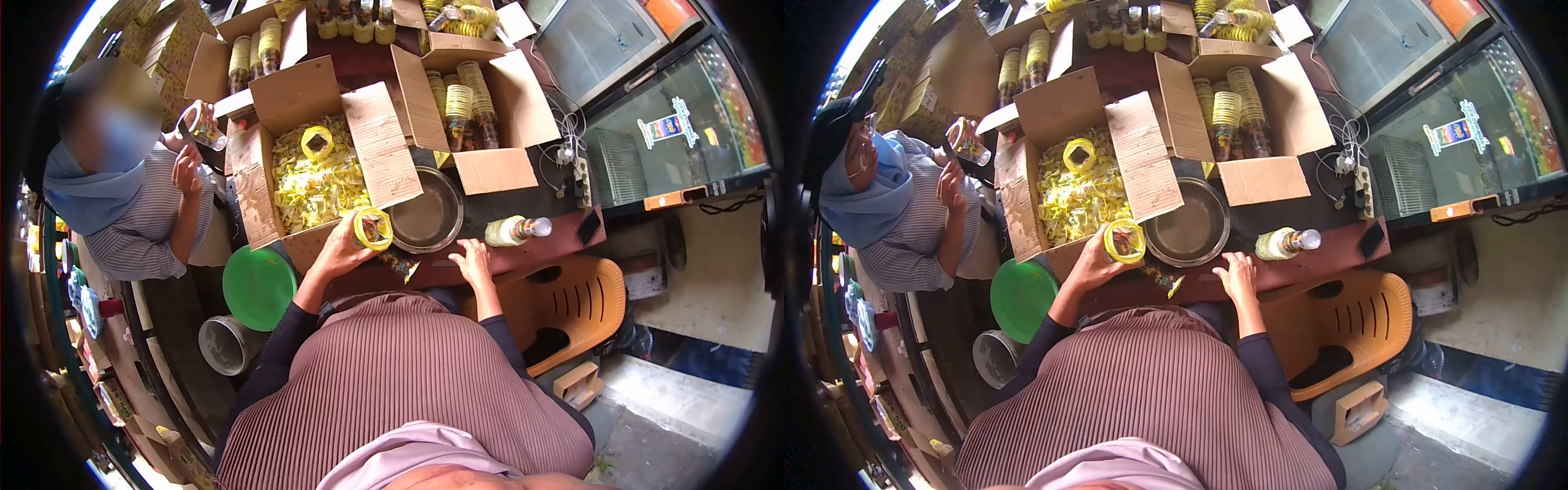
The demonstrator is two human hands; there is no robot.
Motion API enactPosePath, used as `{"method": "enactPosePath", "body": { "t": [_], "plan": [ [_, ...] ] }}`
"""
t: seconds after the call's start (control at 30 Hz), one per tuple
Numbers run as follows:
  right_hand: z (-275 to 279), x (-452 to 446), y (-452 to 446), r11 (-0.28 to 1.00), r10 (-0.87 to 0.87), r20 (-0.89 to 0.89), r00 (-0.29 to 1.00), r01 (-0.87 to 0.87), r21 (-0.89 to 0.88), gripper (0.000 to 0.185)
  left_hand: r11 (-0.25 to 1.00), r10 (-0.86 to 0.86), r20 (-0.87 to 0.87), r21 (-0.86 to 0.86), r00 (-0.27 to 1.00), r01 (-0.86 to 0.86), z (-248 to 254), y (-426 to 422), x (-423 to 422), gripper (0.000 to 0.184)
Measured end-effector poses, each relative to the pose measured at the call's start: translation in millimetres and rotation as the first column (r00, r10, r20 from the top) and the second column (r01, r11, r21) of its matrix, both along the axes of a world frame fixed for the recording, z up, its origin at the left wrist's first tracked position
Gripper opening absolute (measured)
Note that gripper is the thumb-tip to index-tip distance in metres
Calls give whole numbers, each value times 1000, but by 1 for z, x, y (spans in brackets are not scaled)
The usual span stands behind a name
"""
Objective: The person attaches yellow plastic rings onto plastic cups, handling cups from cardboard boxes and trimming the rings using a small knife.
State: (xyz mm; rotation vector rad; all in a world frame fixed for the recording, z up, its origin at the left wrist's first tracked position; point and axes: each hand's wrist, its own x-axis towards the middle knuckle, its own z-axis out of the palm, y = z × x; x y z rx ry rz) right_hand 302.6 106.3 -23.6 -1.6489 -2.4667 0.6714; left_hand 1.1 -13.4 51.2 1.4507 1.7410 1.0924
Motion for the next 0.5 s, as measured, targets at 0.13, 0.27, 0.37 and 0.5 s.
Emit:
{"method": "enactPosePath", "body": {
  "t": [0.13,0.27,0.37,0.5],
  "plan": [
    [42,-51,9,993,113,-434,894,-88,77,21,1000,-8,-113,-30,994,5,-18,1,1,74],
    [105,-110,-8,954,285,-496,820,-294,61,27,983,-115,-104,-157,988,98,24,7,15,66],
    [102,-136,-16,808,553,-199,809,-464,363,30,982,-185,-196,-68,963,174,8,5,17,61],
    [86,-152,-14,727,622,-122,773,-513,456,10,978,-191,-189,-121,963,170,21,-7,14,64]
  ]
}}
